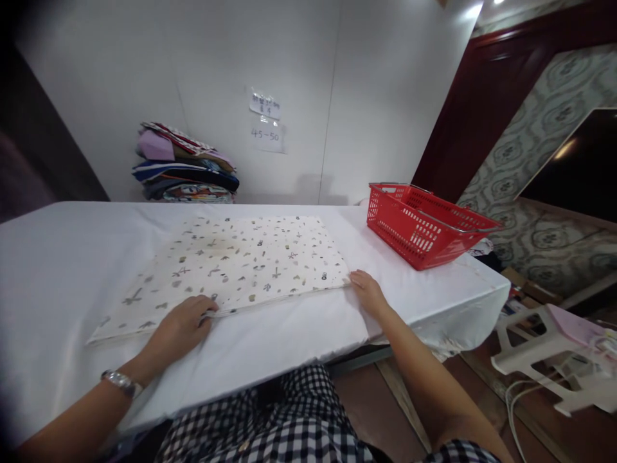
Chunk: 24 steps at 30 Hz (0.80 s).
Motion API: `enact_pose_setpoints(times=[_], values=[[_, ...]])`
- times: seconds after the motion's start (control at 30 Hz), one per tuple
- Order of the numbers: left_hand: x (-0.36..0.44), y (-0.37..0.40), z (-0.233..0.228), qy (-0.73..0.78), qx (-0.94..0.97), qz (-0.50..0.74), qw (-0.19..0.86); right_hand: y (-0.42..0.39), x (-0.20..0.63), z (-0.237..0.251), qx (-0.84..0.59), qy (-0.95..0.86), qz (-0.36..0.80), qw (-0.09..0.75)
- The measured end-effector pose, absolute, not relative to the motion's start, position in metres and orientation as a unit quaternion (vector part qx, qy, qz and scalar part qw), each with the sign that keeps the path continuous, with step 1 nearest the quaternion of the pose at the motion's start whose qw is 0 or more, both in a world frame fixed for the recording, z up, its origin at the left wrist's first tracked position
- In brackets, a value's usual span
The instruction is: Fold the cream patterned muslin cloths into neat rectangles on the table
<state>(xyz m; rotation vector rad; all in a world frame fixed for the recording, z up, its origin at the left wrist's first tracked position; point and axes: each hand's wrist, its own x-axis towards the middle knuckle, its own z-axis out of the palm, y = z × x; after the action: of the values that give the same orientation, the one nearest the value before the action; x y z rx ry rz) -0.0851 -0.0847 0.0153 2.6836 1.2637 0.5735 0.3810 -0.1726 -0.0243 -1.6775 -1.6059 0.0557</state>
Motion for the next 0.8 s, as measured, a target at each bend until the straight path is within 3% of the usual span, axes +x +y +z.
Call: enact_pose_setpoints(times=[0.4, 0.63, 0.8], values=[[-0.088, -0.080, 0.007, 0.377, 0.908, 0.184, 0.004, -0.165, 0.372, -0.014, -0.586, -0.780, -0.063, 0.208], [-0.086, -0.079, 0.017, 0.453, 0.868, 0.183, 0.090, -0.160, 0.364, 0.002, -0.596, -0.798, -0.068, 0.066], [-0.084, -0.073, 0.024, 0.476, 0.853, 0.162, 0.143, -0.156, 0.364, 0.004, -0.598, -0.798, -0.074, 0.022]])
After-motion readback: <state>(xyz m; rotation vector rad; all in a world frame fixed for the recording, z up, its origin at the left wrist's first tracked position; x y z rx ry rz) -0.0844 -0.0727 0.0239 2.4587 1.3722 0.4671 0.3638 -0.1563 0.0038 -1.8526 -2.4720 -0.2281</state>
